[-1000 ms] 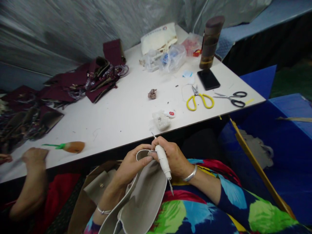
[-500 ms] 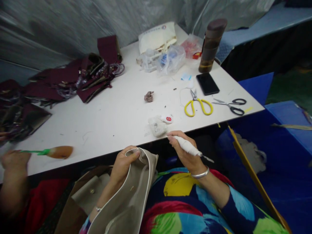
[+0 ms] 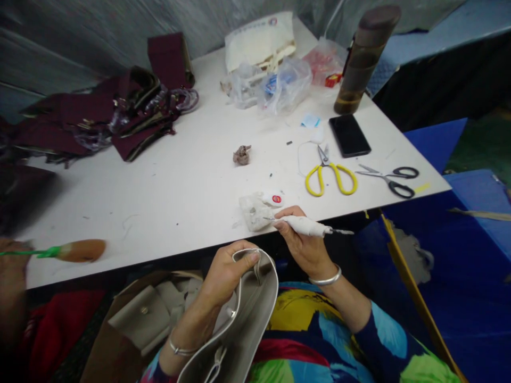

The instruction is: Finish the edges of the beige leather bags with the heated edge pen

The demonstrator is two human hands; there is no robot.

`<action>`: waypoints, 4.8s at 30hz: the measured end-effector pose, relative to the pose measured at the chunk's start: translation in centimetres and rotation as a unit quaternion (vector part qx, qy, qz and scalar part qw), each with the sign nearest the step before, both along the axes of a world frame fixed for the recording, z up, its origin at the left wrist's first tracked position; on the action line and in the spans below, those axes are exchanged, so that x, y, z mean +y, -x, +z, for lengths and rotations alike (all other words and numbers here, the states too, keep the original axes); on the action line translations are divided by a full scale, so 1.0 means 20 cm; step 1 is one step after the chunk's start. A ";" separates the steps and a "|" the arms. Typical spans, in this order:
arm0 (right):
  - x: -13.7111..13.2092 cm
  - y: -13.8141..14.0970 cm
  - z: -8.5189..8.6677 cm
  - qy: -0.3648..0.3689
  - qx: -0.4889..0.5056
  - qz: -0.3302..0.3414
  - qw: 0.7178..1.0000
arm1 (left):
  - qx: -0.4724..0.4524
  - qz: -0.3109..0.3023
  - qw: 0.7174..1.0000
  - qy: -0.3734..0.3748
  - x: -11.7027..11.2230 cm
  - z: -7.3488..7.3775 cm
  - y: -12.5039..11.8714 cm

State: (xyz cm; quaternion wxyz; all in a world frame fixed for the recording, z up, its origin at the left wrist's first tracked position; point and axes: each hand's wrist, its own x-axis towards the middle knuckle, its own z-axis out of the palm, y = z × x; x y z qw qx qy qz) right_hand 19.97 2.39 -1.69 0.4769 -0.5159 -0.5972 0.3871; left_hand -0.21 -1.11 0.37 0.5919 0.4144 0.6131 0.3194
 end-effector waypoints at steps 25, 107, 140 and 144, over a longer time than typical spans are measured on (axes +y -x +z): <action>0.16 0.06 0.05 -0.040 -0.091 0.091 0.991 | 0.062 -0.017 0.998 0.021 0.06 0.00 0.02; 0.02 -0.02 0.03 -0.003 -0.010 0.016 1.000 | -0.038 0.066 0.997 0.028 -0.02 -0.04 0.03; 0.11 0.00 0.09 0.019 -0.031 0.034 0.999 | -0.087 0.072 0.992 0.061 0.00 -0.07 0.09; 0.04 -0.01 0.12 0.083 0.031 0.091 0.992 | -0.111 0.065 0.988 0.082 0.00 -0.04 0.10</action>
